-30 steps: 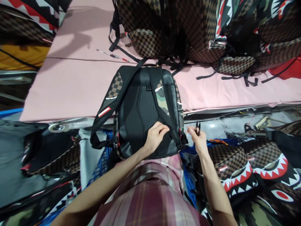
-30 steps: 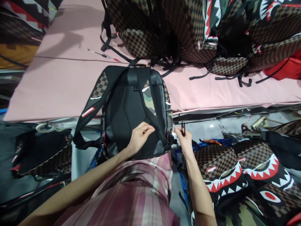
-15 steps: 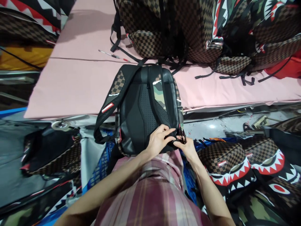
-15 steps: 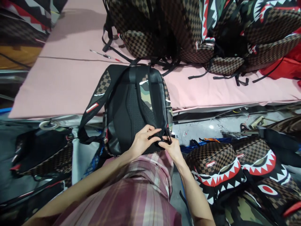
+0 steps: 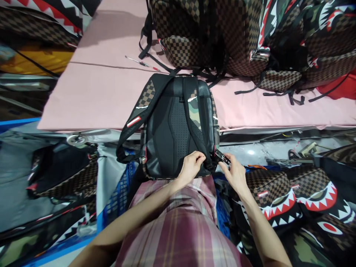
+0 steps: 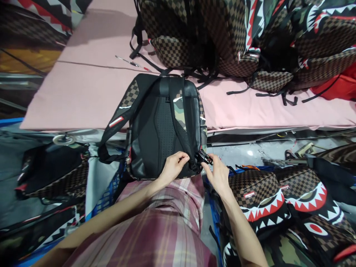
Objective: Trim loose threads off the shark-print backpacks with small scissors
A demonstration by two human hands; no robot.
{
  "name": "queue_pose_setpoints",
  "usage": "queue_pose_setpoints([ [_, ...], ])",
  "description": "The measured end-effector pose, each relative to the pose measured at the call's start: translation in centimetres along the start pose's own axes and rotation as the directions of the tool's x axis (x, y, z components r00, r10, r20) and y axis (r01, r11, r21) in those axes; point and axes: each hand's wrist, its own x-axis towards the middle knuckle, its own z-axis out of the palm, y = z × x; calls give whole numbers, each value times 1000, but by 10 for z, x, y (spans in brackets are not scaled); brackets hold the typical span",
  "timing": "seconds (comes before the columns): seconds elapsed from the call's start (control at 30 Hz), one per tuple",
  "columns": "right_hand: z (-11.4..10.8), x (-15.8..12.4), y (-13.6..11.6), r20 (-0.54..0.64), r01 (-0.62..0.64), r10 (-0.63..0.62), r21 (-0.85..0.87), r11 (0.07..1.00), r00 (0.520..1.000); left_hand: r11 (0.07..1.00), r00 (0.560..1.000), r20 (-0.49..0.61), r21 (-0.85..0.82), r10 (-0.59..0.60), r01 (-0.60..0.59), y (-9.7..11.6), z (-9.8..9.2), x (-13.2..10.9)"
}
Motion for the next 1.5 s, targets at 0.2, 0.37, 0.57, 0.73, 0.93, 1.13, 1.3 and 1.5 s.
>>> queue_pose_setpoints([
  [0.2, -23, 13, -17, 190, 463, -425, -455, 760, 885, 998, 997, 53, -37, -53, 55, 6, -2, -1],
  [0.37, -30, 23, -33, 265, 557, -500, -542, 630, 824, 997, 997, 39, -51, -64, 66, 10, -1, -3],
  [0.57, -34, 35, -35, 352, 614, -508, -534, 582, 787, 996, 997, 34, -43, -72, 73, 10, -1, -1],
  [0.73, -32, 41, -42, 440, 675, -514, -525, 518, 736, 997, 997, 39, -49, -62, 63, 12, 4, 0],
  [0.93, -43, 41, -29, 381, 557, -419, -410, 722, 824, 996, 968, 250, -79, -11, 32, 17, -24, -11],
  [1.13, -16, 40, -13, 286, 68, -29, -129, 989, 958, 990, 881, 452, 47, -140, 133, 7, -37, -22],
  [1.3, 17, 42, -14, 293, -111, 111, -19, 994, 950, 967, 970, 178, 224, -166, 124, 15, -6, -7],
  [1.5, 21, 45, -4, 468, -408, 133, 554, 726, 873, 964, 922, 301, -30, -245, 266, 10, 3, -1],
])
